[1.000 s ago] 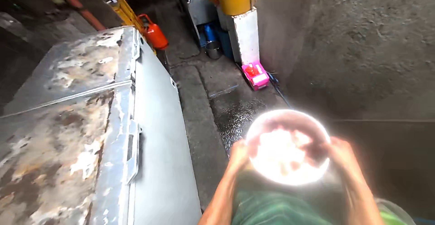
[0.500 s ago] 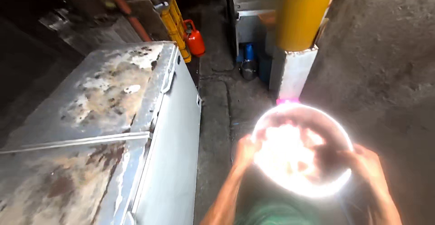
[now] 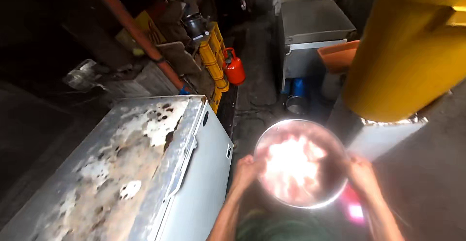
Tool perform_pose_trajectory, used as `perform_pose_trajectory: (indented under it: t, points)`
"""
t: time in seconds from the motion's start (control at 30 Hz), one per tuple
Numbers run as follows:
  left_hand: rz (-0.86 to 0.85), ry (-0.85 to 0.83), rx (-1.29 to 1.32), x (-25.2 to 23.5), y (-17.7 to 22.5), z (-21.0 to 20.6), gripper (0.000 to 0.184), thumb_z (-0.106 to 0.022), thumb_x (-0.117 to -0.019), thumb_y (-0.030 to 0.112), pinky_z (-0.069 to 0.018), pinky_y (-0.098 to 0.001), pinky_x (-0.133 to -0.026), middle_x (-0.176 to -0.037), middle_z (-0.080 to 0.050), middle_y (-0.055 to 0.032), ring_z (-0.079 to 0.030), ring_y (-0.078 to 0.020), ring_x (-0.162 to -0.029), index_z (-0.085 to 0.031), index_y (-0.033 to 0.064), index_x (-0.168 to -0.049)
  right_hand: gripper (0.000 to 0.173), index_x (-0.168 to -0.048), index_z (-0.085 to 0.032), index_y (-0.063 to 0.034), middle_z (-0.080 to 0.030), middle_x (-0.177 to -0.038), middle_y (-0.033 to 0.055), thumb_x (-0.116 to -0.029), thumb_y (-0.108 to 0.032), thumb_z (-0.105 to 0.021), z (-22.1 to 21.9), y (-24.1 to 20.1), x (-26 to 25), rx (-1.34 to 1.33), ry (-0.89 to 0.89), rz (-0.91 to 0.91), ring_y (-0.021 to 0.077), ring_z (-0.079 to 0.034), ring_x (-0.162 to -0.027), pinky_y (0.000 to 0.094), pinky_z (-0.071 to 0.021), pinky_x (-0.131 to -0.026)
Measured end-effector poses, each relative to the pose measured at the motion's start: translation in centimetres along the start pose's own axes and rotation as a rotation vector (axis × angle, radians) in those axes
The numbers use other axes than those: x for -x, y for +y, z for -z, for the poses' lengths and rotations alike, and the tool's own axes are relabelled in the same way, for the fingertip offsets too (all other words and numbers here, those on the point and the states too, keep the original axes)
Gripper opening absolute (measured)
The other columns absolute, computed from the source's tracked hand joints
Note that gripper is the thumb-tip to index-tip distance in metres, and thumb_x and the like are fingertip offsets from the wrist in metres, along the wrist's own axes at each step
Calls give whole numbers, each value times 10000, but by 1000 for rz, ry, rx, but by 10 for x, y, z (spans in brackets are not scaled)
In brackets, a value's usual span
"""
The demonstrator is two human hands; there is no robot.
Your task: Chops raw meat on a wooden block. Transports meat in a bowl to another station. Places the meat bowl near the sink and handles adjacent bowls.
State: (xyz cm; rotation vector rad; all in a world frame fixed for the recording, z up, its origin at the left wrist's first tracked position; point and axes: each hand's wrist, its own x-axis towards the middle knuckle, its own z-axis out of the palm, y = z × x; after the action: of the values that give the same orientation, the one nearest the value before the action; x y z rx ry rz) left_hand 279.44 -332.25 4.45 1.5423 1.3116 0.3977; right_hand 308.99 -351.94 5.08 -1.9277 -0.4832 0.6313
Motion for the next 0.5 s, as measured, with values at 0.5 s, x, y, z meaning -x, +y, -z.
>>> perform_pose_trajectory:
  t: [0.5]
  points:
    - [88,95,-179,-578,146,151,271,-728,-939,273,-554,-516,-742,-860,-675,-144,-655,-278,-791,-692,11,-999,166,-729,-612,-91,-574,-653,37,-844,-111,-730,-331,-232,-524,94,-158,-16,168,-542,-585,409,-456,-545]
